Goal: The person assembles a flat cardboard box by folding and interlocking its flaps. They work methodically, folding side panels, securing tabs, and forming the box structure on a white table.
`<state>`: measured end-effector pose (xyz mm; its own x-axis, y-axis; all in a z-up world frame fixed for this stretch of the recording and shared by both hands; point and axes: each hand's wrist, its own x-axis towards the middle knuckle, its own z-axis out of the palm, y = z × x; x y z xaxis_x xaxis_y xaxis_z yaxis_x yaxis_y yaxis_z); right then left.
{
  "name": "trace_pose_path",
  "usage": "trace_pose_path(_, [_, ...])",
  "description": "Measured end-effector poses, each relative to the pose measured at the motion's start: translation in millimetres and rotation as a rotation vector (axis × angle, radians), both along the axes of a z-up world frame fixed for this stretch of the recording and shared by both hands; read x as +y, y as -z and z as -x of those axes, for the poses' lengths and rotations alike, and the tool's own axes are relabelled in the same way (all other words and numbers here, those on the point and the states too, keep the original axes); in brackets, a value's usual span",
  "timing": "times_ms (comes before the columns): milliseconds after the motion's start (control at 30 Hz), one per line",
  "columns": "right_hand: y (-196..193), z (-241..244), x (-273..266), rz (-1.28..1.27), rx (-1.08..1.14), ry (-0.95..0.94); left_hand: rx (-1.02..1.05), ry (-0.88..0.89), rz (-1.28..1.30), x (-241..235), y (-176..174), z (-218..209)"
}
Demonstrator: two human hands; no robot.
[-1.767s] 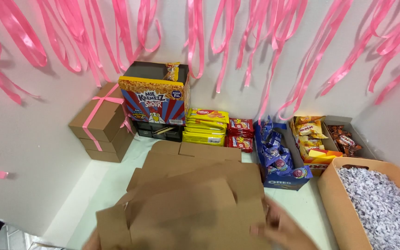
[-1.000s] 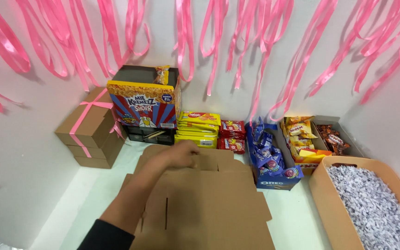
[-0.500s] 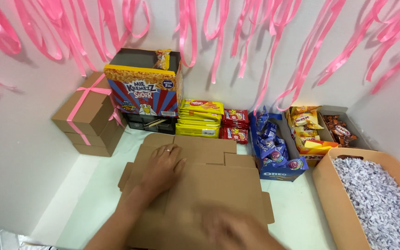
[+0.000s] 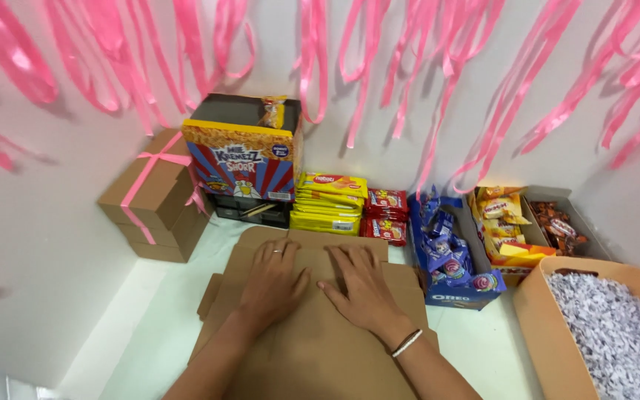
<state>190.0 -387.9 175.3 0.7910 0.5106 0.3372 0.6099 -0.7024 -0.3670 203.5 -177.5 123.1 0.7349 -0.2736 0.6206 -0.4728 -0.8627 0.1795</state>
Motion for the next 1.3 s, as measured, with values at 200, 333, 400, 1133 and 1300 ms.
trace_pose_path(200, [2.8, -8.8, -9.3, -0.013, -0.320, -0.111, -0.153, 0.010, -0.019, -2.9, -20.8, 7.5])
trace_pose_path(333, [1.1, 2.8, -7.4, -0.039, -0.422, -0.140, -0.256, 0.132, 0.079, -6.6, -24.0, 12.9])
trace_pose_path(400, [5.7, 7.1, -6.7, -0.017, -0.385, -0.090, -0.076, 0.086, 0.047, -4.2, -7.9, 9.8])
trace_pose_path(1133, [4.3, 16.0, 3.7, 0.013, -0.056, -0.219, -0.200, -0.082, -0.098, -10.9, 39.1, 9.7])
trace_pose_path(1300, [7.6, 15.1, 1.6, -0.088, -0.092, -0.249, -0.117, -0.150, -0.023, -13.8, 32.1, 16.2])
